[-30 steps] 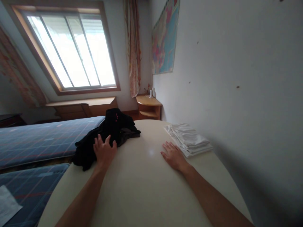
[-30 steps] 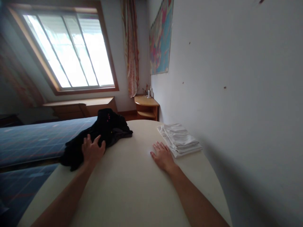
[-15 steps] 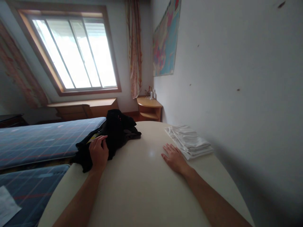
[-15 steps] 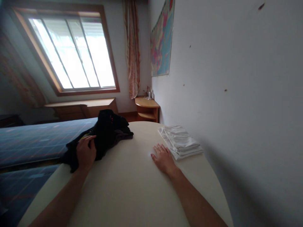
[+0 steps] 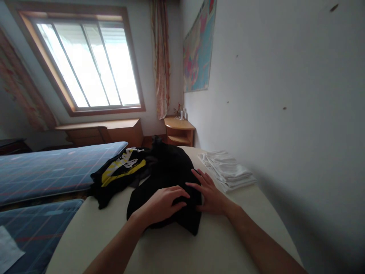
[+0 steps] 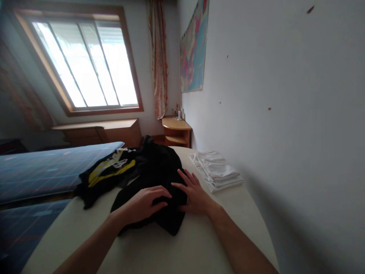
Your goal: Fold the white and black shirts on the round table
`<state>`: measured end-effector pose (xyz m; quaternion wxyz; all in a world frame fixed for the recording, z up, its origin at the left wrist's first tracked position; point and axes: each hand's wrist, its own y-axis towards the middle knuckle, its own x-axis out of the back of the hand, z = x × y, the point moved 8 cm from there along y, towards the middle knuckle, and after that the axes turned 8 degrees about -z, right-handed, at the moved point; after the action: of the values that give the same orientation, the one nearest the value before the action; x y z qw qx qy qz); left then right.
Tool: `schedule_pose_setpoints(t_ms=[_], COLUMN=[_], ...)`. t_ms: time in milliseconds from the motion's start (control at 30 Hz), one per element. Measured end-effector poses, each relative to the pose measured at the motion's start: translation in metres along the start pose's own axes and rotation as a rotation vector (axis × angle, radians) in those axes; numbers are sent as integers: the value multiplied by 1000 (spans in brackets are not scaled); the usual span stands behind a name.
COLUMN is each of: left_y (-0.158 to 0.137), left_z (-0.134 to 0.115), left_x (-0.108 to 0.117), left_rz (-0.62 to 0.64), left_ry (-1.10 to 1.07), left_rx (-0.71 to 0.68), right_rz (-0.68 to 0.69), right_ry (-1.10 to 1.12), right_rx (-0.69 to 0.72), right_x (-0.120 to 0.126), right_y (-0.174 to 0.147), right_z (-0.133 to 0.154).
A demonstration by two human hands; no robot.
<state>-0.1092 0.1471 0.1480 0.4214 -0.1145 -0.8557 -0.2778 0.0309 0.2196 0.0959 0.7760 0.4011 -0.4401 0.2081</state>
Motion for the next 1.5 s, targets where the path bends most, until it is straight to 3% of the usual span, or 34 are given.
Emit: schedule_pose_setpoints(t_ms=[100, 200, 300, 433, 533, 633, 700, 800, 900, 1000, 1100, 1233, 1267, 1333, 1500], left_y=[-5, -17, -26, -24, -11, -7, -12, -19, -21, -17, -15, -29, -32, -27, -8], left_z=[19, 37, 36, 23, 29, 63, 83, 93, 78, 58, 44, 21, 18, 23, 78], left_x=[-3, -18, -24, -5, 18, 44, 43, 19, -4, -15, -16, -15, -10, 7, 54], left_rz=[-29, 124, 265, 294, 123, -221, -299, -163, -1, 69, 157, 535, 580, 474, -299], left_ry=[53, 37, 18, -58, -183, -116, -51, -38, -53, -80, -110, -264, -308, -355, -274], left_rx=[118, 246, 295, 312, 306, 429, 514, 537, 413, 284, 257, 286, 311, 366, 451], right_rz=[90, 91, 27, 17, -31, -154, -228, -375, -445, -246, -53, 107, 150, 144, -390], right_ry=[51, 144, 232, 542, 818, 973, 990, 791, 542, 521, 541, 639, 696, 814, 889], right_rx=[-54, -110, -210, -345, -431, -596, -713, -763, -588, -434, -373, -365, -368, -385, -556], right_x=[-7, -9, -3, 3, 10, 11, 6, 6, 13, 1, -5, 5, 8, 15, 39], right_y=[0, 5, 8, 4, 0, -4, -8, -13, -8, 0, 2, -5, -8, -11, -14], right_z=[3, 1, -10, -18, -19, -33, -47, -67, -66, -52, -38, -21, -18, -17, -60])
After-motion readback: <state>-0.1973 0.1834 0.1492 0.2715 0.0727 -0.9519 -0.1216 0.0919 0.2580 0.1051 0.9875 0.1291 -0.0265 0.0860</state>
